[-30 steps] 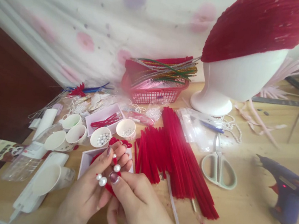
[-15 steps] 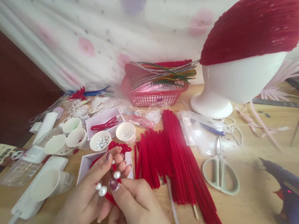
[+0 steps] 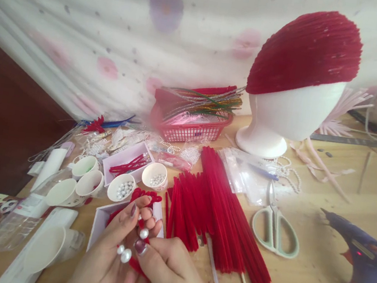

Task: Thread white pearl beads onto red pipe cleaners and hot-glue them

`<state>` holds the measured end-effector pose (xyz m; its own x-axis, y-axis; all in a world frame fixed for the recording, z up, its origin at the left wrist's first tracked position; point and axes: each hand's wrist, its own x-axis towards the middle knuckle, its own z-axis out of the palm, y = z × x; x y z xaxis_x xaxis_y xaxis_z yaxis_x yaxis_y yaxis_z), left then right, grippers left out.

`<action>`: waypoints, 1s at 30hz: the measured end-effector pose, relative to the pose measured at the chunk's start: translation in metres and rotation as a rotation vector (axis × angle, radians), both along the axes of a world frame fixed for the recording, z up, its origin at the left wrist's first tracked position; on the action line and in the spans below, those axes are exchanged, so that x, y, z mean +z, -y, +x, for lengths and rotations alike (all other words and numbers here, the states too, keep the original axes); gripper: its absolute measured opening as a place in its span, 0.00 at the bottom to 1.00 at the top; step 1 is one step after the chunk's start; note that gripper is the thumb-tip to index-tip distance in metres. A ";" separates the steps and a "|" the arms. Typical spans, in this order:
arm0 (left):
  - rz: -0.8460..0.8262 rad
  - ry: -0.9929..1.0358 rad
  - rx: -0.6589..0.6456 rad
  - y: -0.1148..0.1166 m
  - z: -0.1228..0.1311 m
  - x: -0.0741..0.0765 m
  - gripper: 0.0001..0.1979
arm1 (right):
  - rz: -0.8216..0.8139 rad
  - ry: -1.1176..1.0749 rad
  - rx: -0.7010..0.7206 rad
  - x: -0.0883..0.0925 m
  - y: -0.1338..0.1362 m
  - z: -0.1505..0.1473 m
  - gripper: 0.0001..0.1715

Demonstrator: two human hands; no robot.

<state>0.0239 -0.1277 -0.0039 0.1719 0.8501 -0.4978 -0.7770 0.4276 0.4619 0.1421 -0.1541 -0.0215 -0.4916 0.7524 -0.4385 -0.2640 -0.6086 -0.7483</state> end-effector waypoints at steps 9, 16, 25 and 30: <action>0.145 -0.221 -0.072 0.000 -0.013 -0.009 0.16 | 0.028 -0.037 0.115 -0.010 -0.002 0.000 0.39; 0.186 -0.359 -0.038 0.002 -0.012 0.003 0.19 | 0.117 -0.023 0.112 -0.007 -0.004 0.002 0.35; 0.190 -0.415 -0.051 0.005 -0.011 0.004 0.19 | 0.186 0.059 0.096 -0.002 -0.002 0.005 0.35; 0.263 -0.511 -0.064 0.008 -0.012 0.001 0.18 | 0.229 0.050 0.098 -0.010 -0.001 0.005 0.39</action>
<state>0.0120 -0.1355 -0.0029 0.0201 0.9524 -0.3041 -0.4040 0.2859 0.8689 0.1467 -0.1529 -0.0315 -0.5490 0.7847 -0.2878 -0.1714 -0.4427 -0.8801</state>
